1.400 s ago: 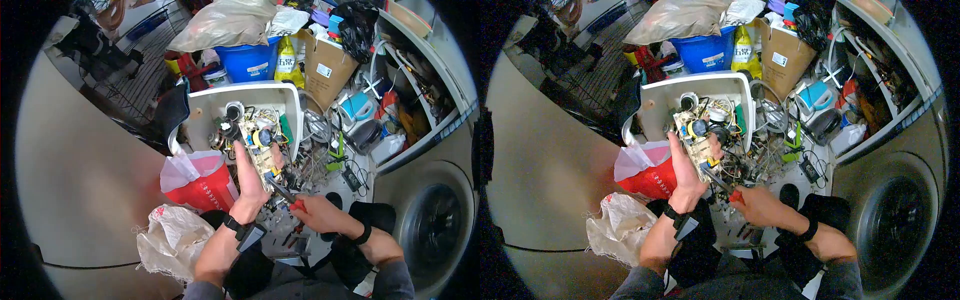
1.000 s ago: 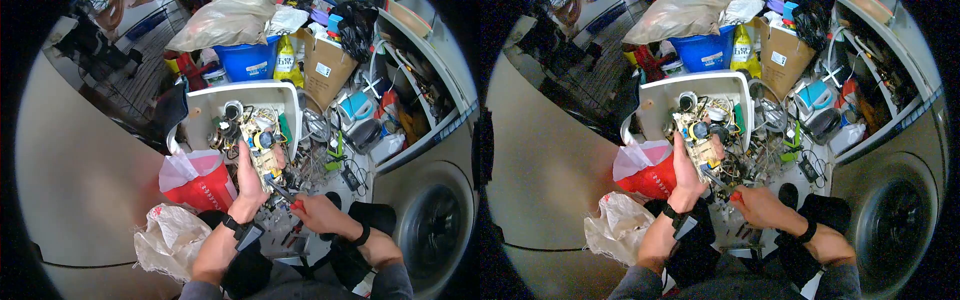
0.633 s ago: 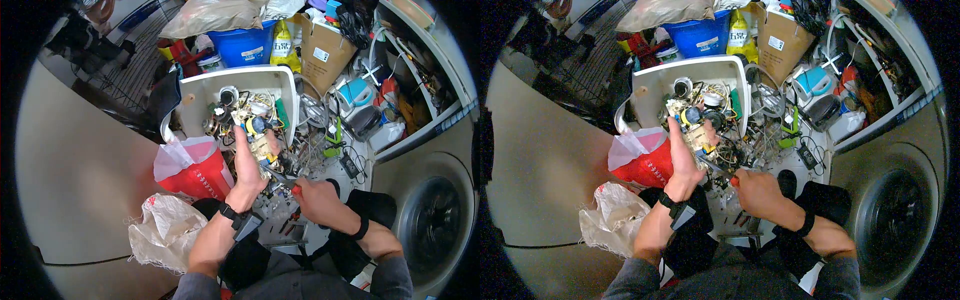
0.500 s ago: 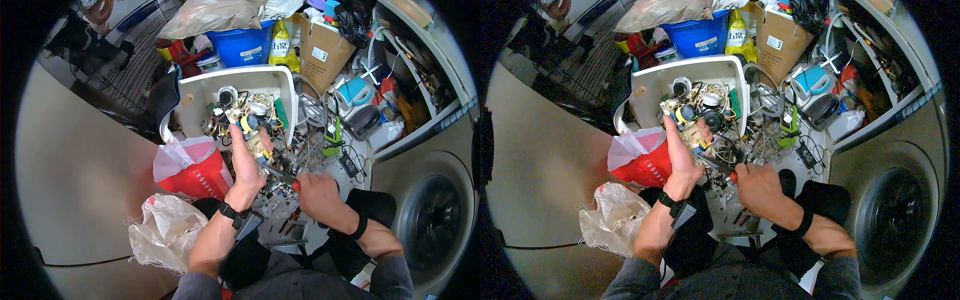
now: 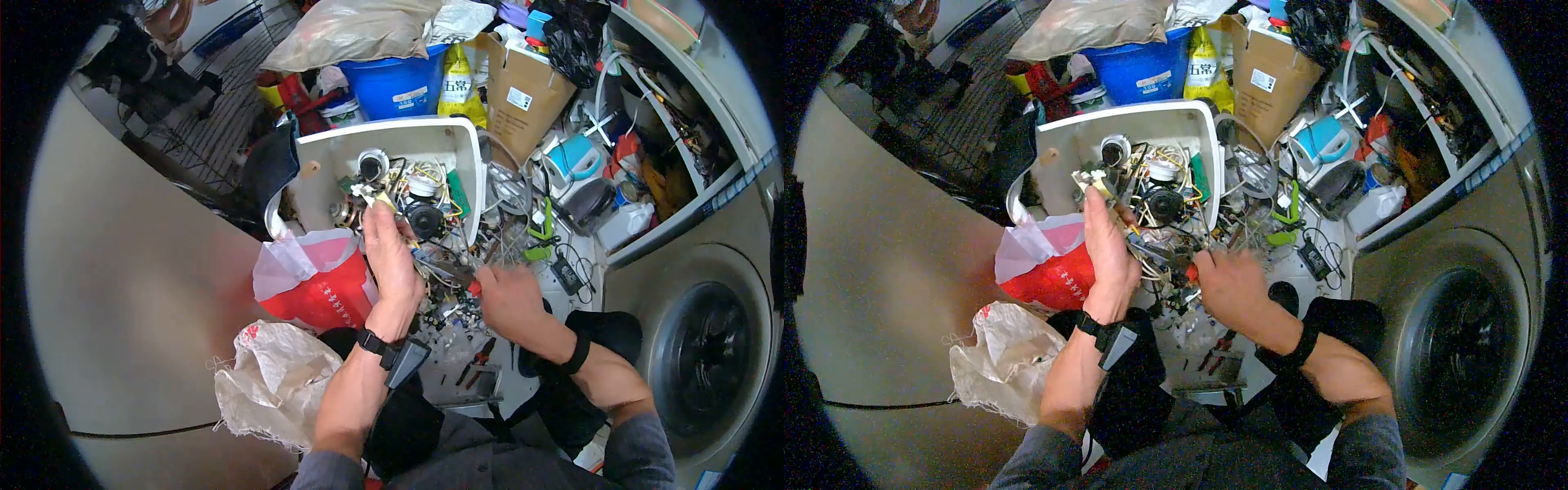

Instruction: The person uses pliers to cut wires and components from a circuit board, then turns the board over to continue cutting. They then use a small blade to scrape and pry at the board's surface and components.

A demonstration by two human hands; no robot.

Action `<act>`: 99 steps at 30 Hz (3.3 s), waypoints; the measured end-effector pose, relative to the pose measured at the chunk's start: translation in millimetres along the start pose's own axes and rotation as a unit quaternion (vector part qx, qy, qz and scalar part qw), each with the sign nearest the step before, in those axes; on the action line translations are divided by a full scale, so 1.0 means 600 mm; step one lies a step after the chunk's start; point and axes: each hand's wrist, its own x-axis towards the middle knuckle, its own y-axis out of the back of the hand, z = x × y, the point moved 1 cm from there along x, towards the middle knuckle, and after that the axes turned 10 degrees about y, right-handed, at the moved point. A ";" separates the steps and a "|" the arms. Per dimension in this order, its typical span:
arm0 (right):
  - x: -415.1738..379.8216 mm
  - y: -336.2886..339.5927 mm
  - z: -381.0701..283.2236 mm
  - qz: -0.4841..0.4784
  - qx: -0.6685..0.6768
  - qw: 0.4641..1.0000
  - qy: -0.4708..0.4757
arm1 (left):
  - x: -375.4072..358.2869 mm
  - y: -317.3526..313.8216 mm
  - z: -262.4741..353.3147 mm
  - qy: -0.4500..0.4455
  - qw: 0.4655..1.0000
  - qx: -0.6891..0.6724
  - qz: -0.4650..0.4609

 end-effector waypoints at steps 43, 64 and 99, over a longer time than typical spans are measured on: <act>0.004 0.030 -0.024 -0.179 0.340 0.920 -0.072 | -0.015 -0.004 0.029 0.158 0.965 -0.165 -0.130; -0.011 0.005 -0.009 -0.027 0.097 0.995 0.013 | -0.011 0.000 0.019 0.153 0.965 -0.174 -0.126; -0.031 0.055 -0.017 -0.273 0.722 0.614 -0.162 | -0.014 -0.067 0.008 0.254 0.838 -0.310 -0.371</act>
